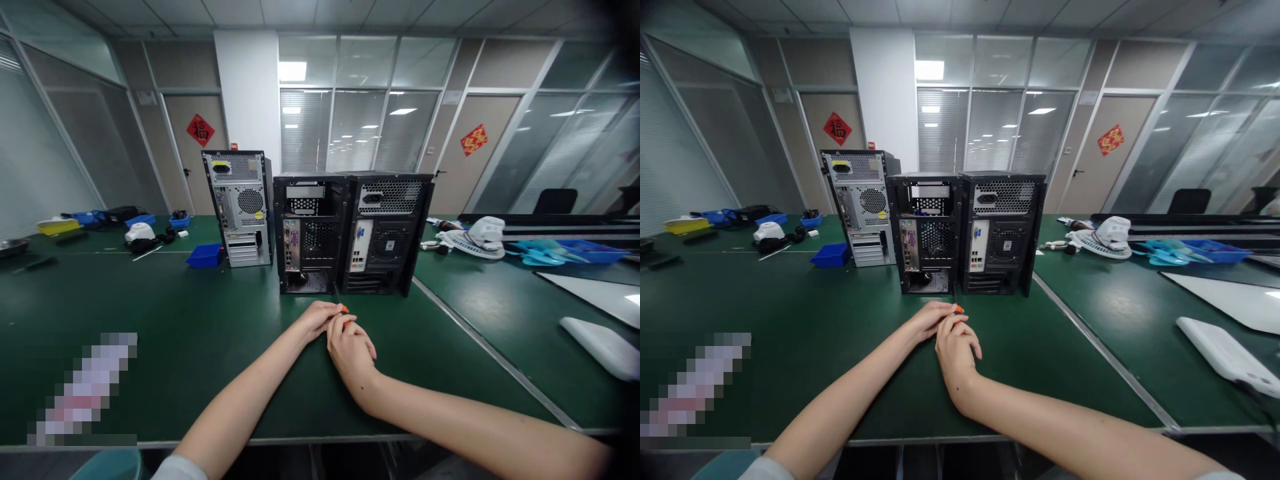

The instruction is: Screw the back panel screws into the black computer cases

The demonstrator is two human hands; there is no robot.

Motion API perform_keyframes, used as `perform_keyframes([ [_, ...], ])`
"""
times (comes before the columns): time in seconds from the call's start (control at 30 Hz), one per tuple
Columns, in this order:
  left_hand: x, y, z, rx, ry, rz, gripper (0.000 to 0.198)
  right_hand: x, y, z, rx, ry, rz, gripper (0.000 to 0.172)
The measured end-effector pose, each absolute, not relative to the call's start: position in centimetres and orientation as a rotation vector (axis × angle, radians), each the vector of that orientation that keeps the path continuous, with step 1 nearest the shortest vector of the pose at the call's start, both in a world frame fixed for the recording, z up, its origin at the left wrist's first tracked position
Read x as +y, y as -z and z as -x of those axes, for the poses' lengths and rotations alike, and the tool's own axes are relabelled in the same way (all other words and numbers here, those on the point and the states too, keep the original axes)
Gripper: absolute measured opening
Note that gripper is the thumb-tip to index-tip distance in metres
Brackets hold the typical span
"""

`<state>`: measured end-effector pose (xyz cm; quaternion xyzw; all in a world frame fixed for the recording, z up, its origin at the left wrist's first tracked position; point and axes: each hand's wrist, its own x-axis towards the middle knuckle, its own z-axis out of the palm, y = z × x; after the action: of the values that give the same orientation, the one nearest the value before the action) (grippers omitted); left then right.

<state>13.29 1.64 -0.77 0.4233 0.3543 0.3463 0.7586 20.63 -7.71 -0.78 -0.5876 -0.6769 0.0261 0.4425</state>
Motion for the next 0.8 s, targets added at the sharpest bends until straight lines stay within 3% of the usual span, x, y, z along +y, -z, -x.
perform_keyframes([
  [0.17, 1.5, 0.6, -13.3, 0.781, -0.780, -0.917, 0.015, -7.0, 1.0, -20.7, -1.605, -0.152, 1.435, 0.035],
  [0.43, 1.6, 0.6, -13.0, 0.750, -0.762, -0.937, 0.018, -6.2, 1.1, -21.3, -1.706, -0.010, 1.479, 0.024],
  [0.63, 1.3, 0.1, -13.1, 0.724, -0.784, -0.888, 0.008, -6.3, -0.1, -21.6, -2.155, 0.684, 1.774, 0.036],
  [0.8, 1.1, -0.3, -13.0, 0.722, -0.768, -0.881, 0.009, -6.6, -1.0, -21.6, -2.318, 1.126, 1.817, 0.036],
])
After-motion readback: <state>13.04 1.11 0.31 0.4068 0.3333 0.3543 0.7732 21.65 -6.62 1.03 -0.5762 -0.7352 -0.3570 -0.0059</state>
